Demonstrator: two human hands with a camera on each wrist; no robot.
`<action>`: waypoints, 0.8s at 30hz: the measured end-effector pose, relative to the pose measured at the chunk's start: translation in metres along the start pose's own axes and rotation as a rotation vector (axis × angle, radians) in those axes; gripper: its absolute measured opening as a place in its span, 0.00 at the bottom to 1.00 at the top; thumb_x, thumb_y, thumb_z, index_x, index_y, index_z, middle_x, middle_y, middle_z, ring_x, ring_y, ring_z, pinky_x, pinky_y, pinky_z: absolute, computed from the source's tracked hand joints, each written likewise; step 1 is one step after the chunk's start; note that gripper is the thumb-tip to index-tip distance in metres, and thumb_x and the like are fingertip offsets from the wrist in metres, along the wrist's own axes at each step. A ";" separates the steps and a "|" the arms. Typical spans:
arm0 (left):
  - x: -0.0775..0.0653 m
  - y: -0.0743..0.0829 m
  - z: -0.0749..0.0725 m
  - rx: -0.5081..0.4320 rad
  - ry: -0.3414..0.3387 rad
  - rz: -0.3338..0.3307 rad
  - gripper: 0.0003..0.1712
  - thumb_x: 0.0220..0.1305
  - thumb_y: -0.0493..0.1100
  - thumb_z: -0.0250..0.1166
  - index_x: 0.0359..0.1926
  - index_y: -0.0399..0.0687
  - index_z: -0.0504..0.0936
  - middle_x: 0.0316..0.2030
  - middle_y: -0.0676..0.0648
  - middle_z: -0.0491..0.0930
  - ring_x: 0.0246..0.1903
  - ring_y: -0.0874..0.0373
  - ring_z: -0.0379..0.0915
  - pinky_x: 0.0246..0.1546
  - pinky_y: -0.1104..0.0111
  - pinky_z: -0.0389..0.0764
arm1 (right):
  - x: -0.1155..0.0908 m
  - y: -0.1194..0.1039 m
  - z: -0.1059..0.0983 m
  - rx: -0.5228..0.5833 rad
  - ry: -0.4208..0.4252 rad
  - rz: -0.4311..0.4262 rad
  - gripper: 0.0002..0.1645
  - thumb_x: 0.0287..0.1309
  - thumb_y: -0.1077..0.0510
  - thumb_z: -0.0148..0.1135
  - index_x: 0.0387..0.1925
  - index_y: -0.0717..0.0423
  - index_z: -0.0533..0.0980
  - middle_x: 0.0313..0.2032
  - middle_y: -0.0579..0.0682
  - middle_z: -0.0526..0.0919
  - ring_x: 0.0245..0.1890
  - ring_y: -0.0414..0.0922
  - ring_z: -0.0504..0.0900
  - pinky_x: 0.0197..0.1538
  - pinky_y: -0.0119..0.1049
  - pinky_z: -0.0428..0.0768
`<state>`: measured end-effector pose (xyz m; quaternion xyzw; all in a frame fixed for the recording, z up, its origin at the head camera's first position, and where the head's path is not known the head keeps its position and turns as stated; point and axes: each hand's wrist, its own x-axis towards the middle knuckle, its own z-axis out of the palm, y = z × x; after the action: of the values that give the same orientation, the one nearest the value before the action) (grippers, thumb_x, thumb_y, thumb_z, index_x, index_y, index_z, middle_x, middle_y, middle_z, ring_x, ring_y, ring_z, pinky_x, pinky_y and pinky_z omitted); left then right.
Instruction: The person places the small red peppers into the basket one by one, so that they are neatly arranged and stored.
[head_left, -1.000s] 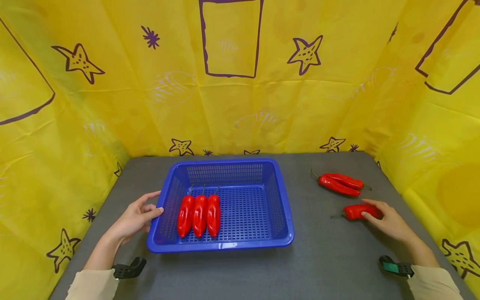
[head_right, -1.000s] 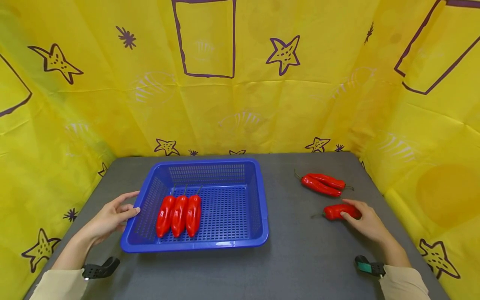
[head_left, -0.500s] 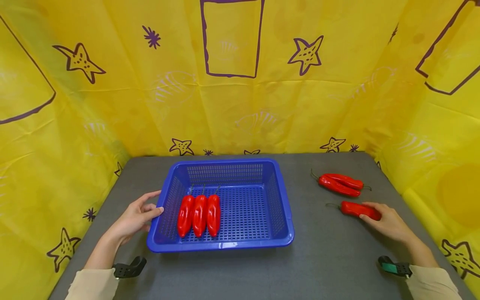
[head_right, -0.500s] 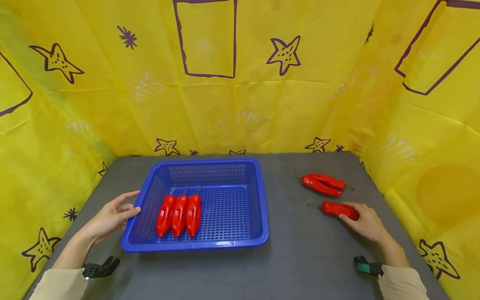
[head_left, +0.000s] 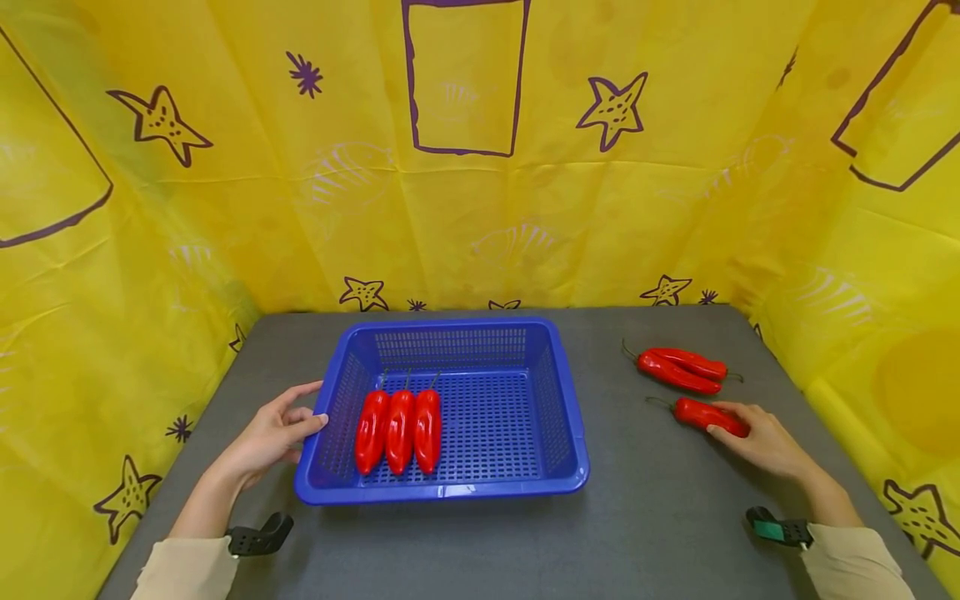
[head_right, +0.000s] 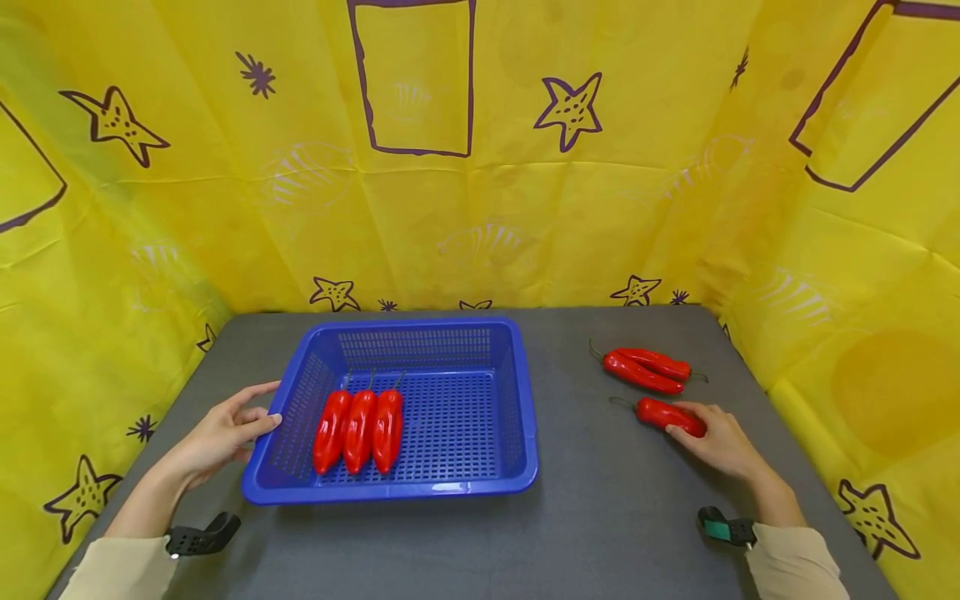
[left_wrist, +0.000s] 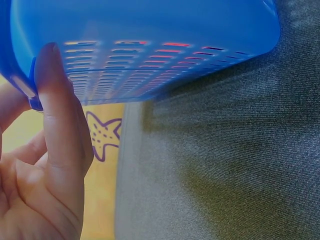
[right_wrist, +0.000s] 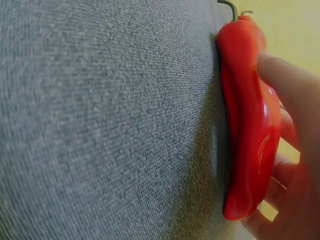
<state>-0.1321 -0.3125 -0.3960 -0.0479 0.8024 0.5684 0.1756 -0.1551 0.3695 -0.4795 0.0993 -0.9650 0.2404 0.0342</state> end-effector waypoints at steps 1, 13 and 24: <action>0.000 0.000 0.000 0.001 0.000 -0.001 0.44 0.60 0.49 0.62 0.70 0.48 0.47 0.34 0.39 0.76 0.33 0.48 0.80 0.33 0.54 0.82 | 0.000 0.000 0.000 0.002 -0.005 0.006 0.28 0.53 0.50 0.64 0.51 0.64 0.73 0.39 0.63 0.77 0.36 0.55 0.73 0.33 0.41 0.69; 0.000 0.000 0.001 -0.007 -0.002 0.020 0.43 0.61 0.47 0.62 0.69 0.46 0.48 0.34 0.39 0.77 0.32 0.47 0.80 0.32 0.53 0.82 | 0.003 -0.012 0.001 0.032 -0.047 0.048 0.29 0.55 0.48 0.63 0.52 0.63 0.72 0.44 0.66 0.76 0.42 0.58 0.73 0.41 0.52 0.72; -0.001 0.000 0.001 0.004 0.004 0.012 0.43 0.60 0.48 0.62 0.70 0.47 0.48 0.35 0.39 0.77 0.32 0.47 0.80 0.32 0.54 0.82 | 0.005 -0.016 0.002 0.045 -0.058 0.090 0.29 0.54 0.47 0.63 0.53 0.60 0.71 0.44 0.62 0.78 0.38 0.54 0.74 0.36 0.44 0.73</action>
<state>-0.1313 -0.3113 -0.3960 -0.0439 0.8040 0.5679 0.1705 -0.1569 0.3537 -0.4731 0.0634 -0.9635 0.2601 -0.0069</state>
